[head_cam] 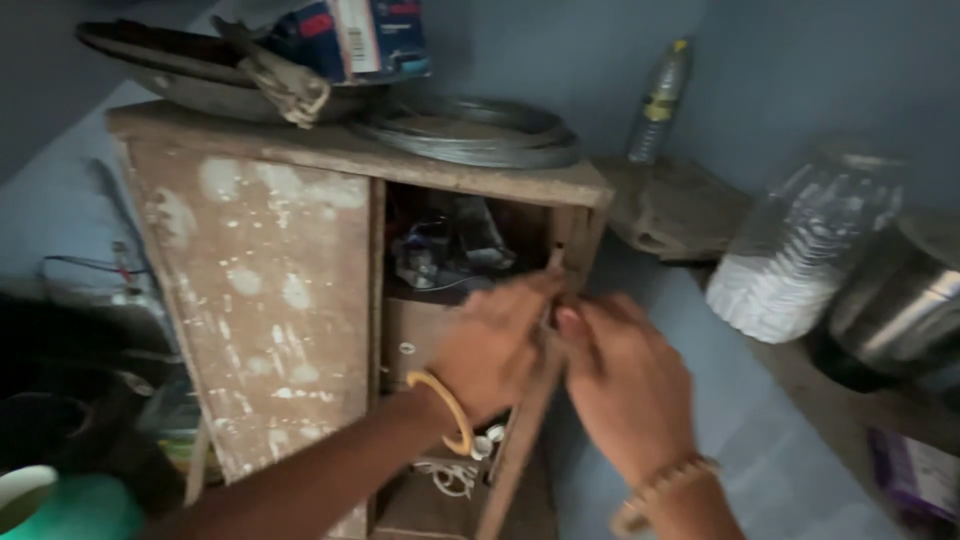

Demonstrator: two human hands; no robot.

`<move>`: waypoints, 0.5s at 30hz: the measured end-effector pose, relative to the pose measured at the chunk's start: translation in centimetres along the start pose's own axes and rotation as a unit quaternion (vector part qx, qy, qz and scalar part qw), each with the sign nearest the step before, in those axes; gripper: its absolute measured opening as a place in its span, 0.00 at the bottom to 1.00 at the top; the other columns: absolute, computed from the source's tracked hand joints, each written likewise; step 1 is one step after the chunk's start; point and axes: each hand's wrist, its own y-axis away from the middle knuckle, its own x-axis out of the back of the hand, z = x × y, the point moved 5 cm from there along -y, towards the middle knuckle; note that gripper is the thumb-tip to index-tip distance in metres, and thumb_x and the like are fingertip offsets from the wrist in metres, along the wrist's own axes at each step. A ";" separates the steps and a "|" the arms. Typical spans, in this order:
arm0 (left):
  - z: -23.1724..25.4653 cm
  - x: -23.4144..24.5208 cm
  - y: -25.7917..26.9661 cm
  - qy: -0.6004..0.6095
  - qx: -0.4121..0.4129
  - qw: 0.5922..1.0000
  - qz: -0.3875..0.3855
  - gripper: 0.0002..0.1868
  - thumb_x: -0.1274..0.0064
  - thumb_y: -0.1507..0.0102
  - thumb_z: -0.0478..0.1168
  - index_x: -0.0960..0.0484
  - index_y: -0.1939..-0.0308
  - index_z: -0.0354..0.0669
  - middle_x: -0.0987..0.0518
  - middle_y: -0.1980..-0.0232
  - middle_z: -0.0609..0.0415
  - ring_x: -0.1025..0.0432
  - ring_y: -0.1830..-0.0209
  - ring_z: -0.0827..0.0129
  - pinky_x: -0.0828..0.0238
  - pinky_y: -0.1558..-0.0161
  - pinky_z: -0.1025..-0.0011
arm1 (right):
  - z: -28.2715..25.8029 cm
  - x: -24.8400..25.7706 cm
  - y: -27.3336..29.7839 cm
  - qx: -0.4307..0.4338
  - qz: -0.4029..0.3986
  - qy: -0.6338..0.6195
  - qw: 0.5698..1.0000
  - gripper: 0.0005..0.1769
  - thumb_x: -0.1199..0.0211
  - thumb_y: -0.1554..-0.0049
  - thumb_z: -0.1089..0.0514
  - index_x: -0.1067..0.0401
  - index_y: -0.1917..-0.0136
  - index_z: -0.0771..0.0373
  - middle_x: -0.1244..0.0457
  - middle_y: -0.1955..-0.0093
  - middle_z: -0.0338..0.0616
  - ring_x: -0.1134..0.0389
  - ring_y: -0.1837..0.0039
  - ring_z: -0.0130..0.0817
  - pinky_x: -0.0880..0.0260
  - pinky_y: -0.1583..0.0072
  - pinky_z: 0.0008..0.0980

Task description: The person sorts through hardware on the ground, picking up a metal rod and a connector before opening a metal cabinet to retrieve a power tool. They then return to the ground to place items into a plastic container and gather nuts and bolts into a plastic jar.

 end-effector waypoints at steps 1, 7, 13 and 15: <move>-1.0 1.0 0.2 -0.017 0.004 0.999 0.027 0.30 0.55 0.42 0.34 0.30 0.34 0.38 0.25 0.34 0.42 0.30 0.33 0.52 0.36 0.36 0.54 | -1.2 -1.0 -0.3 0.016 -0.011 -0.002 1.000 0.19 0.51 0.36 0.46 0.23 0.46 0.55 0.32 0.47 0.48 0.29 0.49 0.53 0.28 0.50 0.49; -8.0 6.7 3.0 -0.018 0.110 0.992 0.059 0.24 0.57 0.40 0.33 0.22 0.39 0.37 0.19 0.43 0.39 0.24 0.46 0.47 0.28 0.41 0.58 | -7.0 -6.3 -3.2 0.049 -0.058 -0.008 0.997 0.19 0.48 0.38 0.51 0.26 0.37 0.53 0.37 0.41 0.48 0.30 0.47 0.51 0.29 0.46 0.48; -11.6 8.0 4.2 -0.147 0.142 0.978 0.031 0.39 0.49 0.43 0.34 0.40 0.27 0.32 0.32 0.31 0.37 0.35 0.34 0.45 0.36 0.36 0.56 | -8.9 -12.2 -6.4 0.098 -0.083 0.039 0.991 0.32 0.41 0.44 0.57 0.36 0.26 0.50 0.41 0.34 0.46 0.32 0.42 0.49 0.32 0.40 0.47; -12.9 8.4 3.7 -0.202 0.159 0.966 0.001 0.42 0.49 0.44 0.34 0.44 0.26 0.32 0.37 0.28 0.39 0.40 0.30 0.47 0.39 0.34 0.55 | -9.6 -13.2 -7.4 0.111 -0.084 0.064 0.988 0.38 0.38 0.48 0.57 0.40 0.24 0.50 0.44 0.31 0.47 0.37 0.36 0.51 0.34 0.38 0.49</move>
